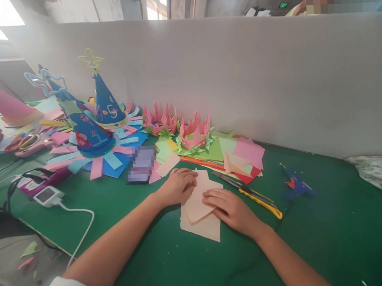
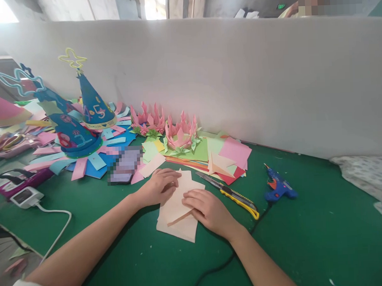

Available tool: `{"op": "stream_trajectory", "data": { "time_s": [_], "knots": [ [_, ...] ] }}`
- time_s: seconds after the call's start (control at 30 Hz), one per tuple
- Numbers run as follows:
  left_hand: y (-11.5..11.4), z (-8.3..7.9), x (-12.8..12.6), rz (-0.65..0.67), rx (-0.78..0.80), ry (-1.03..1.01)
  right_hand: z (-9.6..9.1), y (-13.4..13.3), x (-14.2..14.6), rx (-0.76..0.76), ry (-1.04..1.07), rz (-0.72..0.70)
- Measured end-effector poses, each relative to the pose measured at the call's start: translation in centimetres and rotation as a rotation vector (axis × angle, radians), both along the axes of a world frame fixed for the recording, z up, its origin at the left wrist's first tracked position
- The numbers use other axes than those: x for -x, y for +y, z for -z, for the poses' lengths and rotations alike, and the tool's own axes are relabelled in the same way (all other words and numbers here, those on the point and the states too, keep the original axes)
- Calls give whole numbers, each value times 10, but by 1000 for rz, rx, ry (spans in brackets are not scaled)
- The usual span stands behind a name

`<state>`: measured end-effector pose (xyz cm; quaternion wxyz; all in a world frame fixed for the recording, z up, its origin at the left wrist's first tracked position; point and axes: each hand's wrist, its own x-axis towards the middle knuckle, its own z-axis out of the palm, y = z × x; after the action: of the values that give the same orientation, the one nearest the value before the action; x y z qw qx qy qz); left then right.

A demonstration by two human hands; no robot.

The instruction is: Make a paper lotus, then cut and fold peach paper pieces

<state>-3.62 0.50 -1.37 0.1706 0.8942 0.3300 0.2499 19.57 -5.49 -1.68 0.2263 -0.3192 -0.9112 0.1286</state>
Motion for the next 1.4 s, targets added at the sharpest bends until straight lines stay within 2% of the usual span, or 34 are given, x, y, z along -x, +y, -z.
{"op": "stream_trajectory", "data": {
  "time_s": [0.17, 0.37, 0.6, 0.8, 0.93, 1.07, 1.13, 1.23, 1.4],
  "knots": [
    [-6, 0, -3, -52, 47, 136, -2, 0, 2, 56, 30, 20],
    [1, 7, -4, -70, 84, 197, -5, 0, 2, 122, 53, 35],
    [9, -8, 17, 87, 159, 186, -13, -2, -1, 223, 1, 62],
    [6, -15, 31, 162, 241, 228, -20, 3, -3, 316, -25, 50],
    [6, -14, 28, 151, 205, 223, -24, 18, -7, 476, 51, 20],
    [9, -8, 17, 43, 98, 151, -17, 27, -6, 597, 191, 150],
    [11, -4, 12, 29, 52, 104, -11, 27, -2, 585, 230, 231],
    [13, -1, 7, 82, 23, 48, -7, 25, 4, 489, 264, 296],
    [14, -2, 11, 158, 43, 38, -7, 21, 6, 374, 236, 242]
  ]
}}
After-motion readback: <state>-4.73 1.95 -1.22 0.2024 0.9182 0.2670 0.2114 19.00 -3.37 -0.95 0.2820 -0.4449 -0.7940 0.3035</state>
